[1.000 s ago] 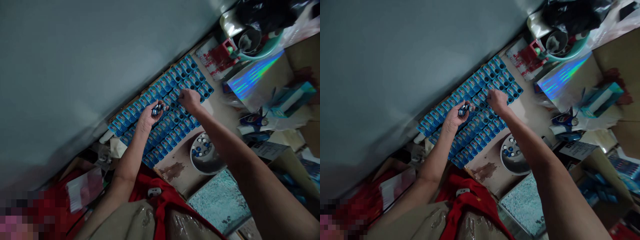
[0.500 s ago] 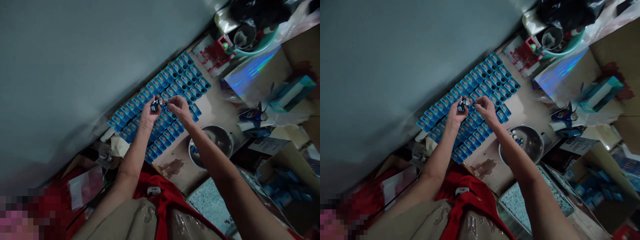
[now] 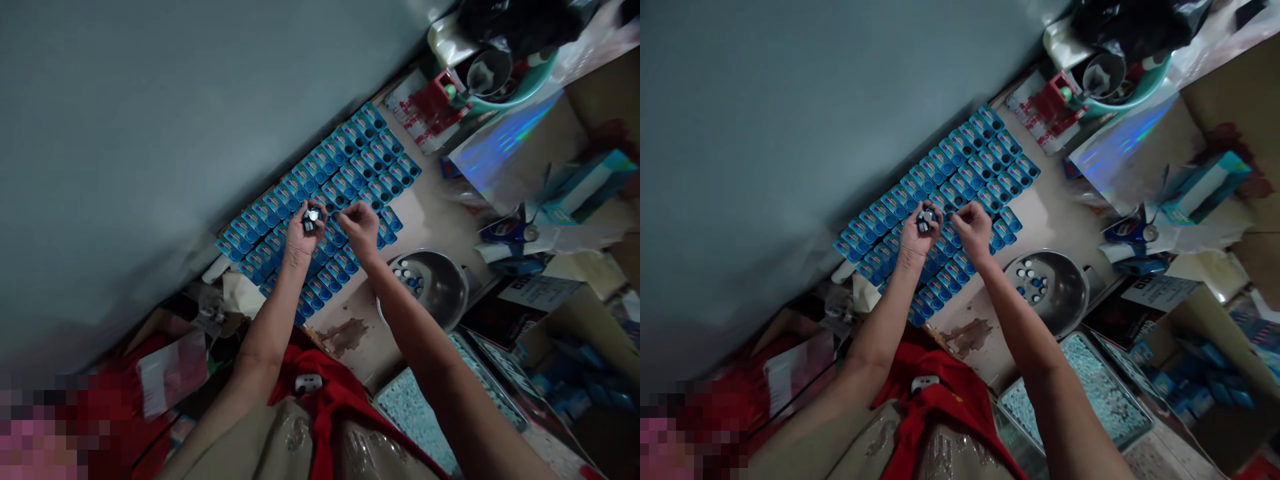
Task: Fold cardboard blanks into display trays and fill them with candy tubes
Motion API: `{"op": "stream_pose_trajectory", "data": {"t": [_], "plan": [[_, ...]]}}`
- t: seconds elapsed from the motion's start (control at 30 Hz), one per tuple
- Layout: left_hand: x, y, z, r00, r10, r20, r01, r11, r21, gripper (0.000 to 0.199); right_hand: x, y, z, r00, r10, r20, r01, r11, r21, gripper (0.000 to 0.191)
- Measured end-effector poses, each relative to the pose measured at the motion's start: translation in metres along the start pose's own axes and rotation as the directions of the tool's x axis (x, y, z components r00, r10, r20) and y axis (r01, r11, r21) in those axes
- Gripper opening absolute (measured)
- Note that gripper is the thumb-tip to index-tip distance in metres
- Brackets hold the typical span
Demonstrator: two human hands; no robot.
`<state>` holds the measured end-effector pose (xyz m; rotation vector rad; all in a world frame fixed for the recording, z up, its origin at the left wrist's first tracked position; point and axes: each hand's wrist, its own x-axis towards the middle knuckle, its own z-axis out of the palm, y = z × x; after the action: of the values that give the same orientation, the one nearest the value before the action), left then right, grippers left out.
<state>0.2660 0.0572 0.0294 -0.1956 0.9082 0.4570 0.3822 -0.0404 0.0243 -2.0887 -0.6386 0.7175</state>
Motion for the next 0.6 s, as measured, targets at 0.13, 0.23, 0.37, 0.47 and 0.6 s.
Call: {"op": "stream_pose_trajectory", "data": {"t": [0.13,0.23,0.37,0.47,0.6], "plan": [[-0.006,0.011,0.001,0.998,0.056,-0.007,-0.056,0.998,0.032,0.027,0.041,-0.001,-0.008,0.999,-0.032,0.028,0.038,0.966,-0.257,0.011],[-0.007,0.019,0.000,0.998,0.065,0.023,-0.066,0.997,0.041,0.024,0.068,-0.006,-0.007,0.988,-0.074,0.133,0.131,0.857,-0.499,0.010],[-0.004,0.025,-0.004,0.997,0.046,0.060,-0.048,0.998,0.038,0.027,0.093,-0.010,-0.003,0.982,0.042,0.183,0.096,0.726,-0.681,0.008],[-0.002,0.028,-0.008,0.993,0.028,0.111,-0.033,0.998,0.044,0.028,0.105,-0.012,-0.004,0.984,0.100,0.144,0.029,0.715,-0.699,0.014],[-0.005,0.027,-0.012,0.988,0.045,0.149,-0.054,0.997,0.061,0.028,0.093,-0.026,-0.006,0.984,0.087,0.152,0.042,0.726,-0.686,0.015]]}}
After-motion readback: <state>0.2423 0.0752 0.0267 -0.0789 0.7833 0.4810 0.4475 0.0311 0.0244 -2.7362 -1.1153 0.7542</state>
